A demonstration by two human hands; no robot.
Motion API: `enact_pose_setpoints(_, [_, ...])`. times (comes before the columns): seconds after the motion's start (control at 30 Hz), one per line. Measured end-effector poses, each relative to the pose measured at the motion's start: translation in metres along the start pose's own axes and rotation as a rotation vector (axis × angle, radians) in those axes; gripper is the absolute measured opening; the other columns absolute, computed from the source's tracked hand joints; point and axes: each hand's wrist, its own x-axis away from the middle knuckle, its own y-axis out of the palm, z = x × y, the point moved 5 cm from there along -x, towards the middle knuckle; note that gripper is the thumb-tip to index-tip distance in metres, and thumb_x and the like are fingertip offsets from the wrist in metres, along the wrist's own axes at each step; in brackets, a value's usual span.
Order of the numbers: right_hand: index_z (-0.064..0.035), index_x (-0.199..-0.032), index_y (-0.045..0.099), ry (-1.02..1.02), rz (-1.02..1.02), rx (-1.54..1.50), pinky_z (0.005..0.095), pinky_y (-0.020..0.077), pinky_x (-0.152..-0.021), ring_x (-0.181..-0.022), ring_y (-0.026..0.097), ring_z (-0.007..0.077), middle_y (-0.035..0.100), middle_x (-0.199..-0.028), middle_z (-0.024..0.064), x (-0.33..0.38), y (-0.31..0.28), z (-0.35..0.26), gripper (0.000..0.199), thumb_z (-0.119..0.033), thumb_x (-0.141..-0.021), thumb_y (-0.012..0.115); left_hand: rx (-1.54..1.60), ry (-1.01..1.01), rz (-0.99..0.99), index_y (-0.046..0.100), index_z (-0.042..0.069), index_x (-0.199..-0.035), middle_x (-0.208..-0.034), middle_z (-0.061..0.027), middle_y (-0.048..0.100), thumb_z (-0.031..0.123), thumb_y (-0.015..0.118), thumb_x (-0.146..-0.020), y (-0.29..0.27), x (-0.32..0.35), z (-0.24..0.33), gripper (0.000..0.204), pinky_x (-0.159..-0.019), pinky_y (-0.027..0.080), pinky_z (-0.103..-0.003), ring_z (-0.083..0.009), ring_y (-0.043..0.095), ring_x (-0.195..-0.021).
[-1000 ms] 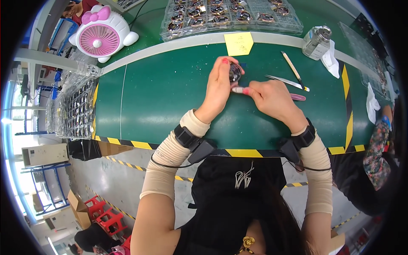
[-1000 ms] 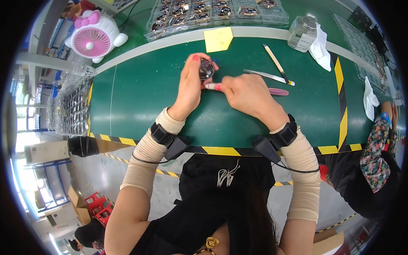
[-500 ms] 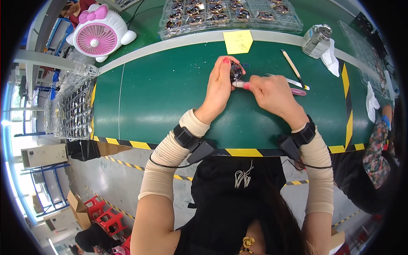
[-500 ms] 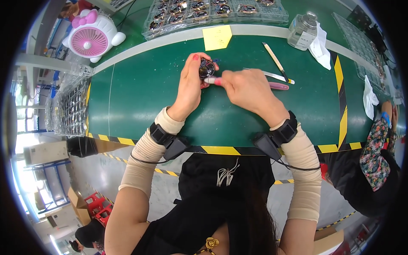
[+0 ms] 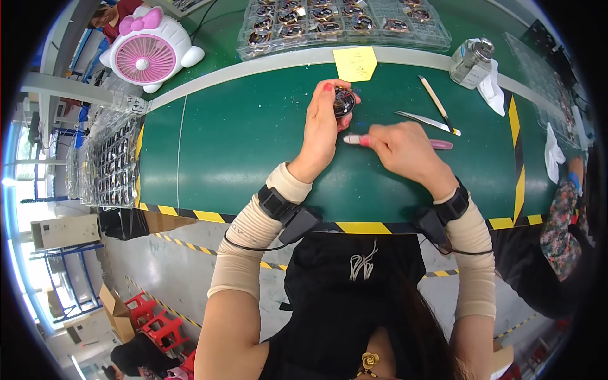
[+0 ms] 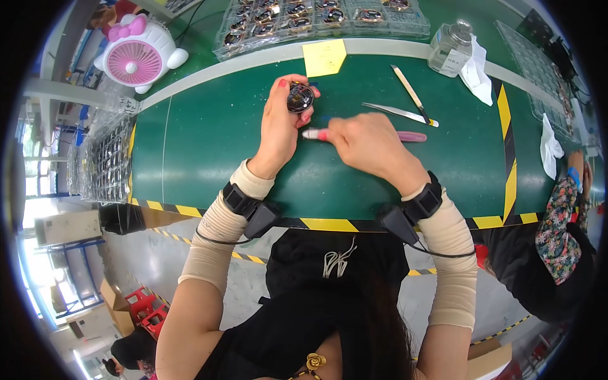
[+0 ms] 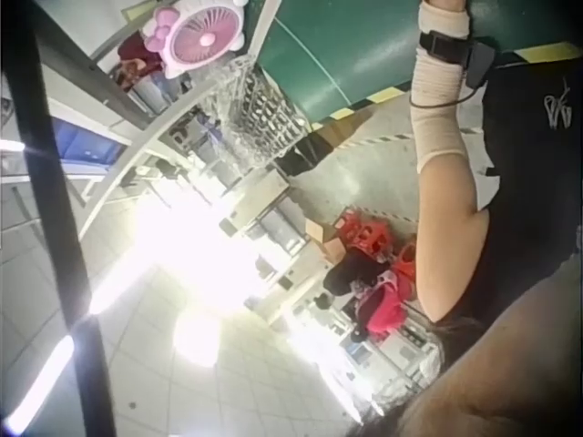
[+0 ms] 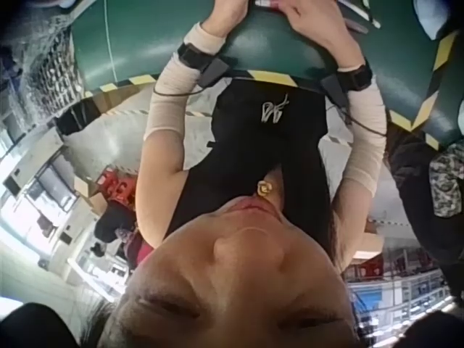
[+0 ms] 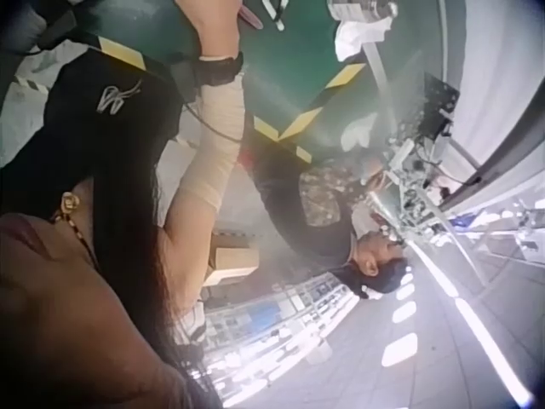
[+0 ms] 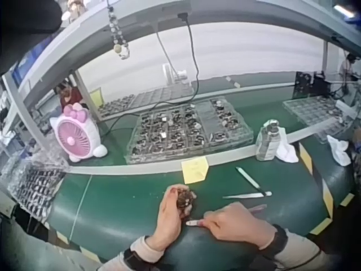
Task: The person cleans a watch component with a toothbrush, applies liquid to it using a small brush, and then uses a thin tool to press and position internal parts.
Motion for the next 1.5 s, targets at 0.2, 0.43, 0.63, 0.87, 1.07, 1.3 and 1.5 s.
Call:
enact_pose_setpoints(0.2, [-0.0056, -0.076, 0.058, 0.091, 0.100, -0.030, 0.0459, 0.0411, -0.053, -0.059, 0.058, 0.0383, 0.058, -0.063, 0.0160, -0.003, -0.009, 0.005, 0.022, -0.020, -0.091, 0.061, 0.041, -0.039, 0.008, 0.054, 0.008, -0.110, -0.090, -0.0057, 0.064, 0.034, 0.032, -0.107, -0.001, 0.000, -0.002, 0.034, -0.051, 0.035, -0.020, -0.0064, 0.045, -0.060])
enact_pose_setpoints(0.43, [-0.0056, -0.078, 0.058, 0.010, 0.154, 0.132, 0.0458, 0.0431, -0.054, -0.060, 0.060, 0.0364, 0.058, -0.064, 0.0156, -0.007, -0.004, 0.011, 0.020, -0.020, -0.091, 0.061, -0.083, -0.050, -0.038, 0.052, 0.008, -0.110, -0.089, -0.0074, 0.064, 0.035, 0.034, -0.107, 0.007, 0.005, -0.004, 0.032, -0.050, 0.033, -0.022, -0.0069, 0.042, -0.059])
enact_pose_setpoints(0.63, [-0.0066, -0.079, 0.059, 0.130, 0.250, 0.139, 0.0467, 0.0445, -0.056, -0.064, 0.062, 0.0348, 0.059, -0.066, 0.0151, -0.010, -0.018, 0.010, 0.017, -0.019, -0.090, 0.061, -0.078, -0.098, -0.033, 0.054, 0.008, -0.109, -0.088, -0.0054, 0.065, 0.034, 0.033, -0.107, 0.008, 0.009, -0.005, 0.034, -0.049, 0.033, -0.021, -0.0055, 0.043, -0.057])
enact_pose_setpoints(0.87, [-0.0073, -0.078, 0.059, 0.013, 0.203, 0.187, 0.0448, 0.0452, -0.056, -0.064, 0.061, 0.0342, 0.060, -0.067, 0.0135, -0.010, -0.018, 0.021, 0.013, -0.015, -0.088, 0.061, -0.043, -0.258, 0.023, 0.053, 0.008, -0.109, -0.085, -0.0039, 0.065, 0.034, 0.032, -0.107, 0.002, 0.008, -0.010, 0.034, -0.047, 0.033, -0.021, -0.0051, 0.042, -0.055])
enact_pose_setpoints(1.07, [-0.0078, -0.076, 0.060, 0.016, 0.183, 0.241, 0.0422, 0.0467, -0.057, -0.064, 0.061, 0.0336, 0.060, -0.069, 0.0120, -0.017, -0.017, 0.023, 0.010, -0.011, -0.085, 0.061, -0.090, -0.274, -0.018, 0.052, 0.006, -0.109, -0.086, -0.0080, 0.064, 0.032, 0.031, -0.108, 0.002, 0.006, -0.012, 0.033, -0.045, 0.029, -0.021, -0.0058, 0.039, -0.053])
enact_pose_setpoints(1.3, [-0.0078, -0.077, 0.063, -0.064, 0.265, 0.222, 0.0413, 0.0475, -0.057, -0.066, 0.062, 0.0325, 0.061, -0.071, 0.0119, -0.014, -0.026, 0.018, 0.009, -0.012, -0.084, 0.061, -0.118, -0.284, -0.035, 0.053, 0.008, -0.105, -0.082, -0.0047, 0.066, 0.035, 0.032, -0.107, 0.001, 0.010, -0.015, 0.034, -0.044, 0.033, -0.021, -0.0056, 0.043, -0.052])
enact_pose_setpoints(1.5, [-0.0074, -0.076, 0.063, -0.202, 0.267, 0.168, 0.0409, 0.0474, -0.057, -0.065, 0.062, 0.0322, 0.060, -0.070, 0.0110, -0.011, -0.025, 0.012, 0.010, -0.013, -0.084, 0.063, -0.185, -0.307, 0.019, 0.053, 0.008, -0.105, -0.077, -0.0032, 0.063, 0.035, 0.032, -0.107, 0.002, 0.008, -0.016, 0.034, -0.043, 0.034, -0.021, -0.0060, 0.044, -0.052])
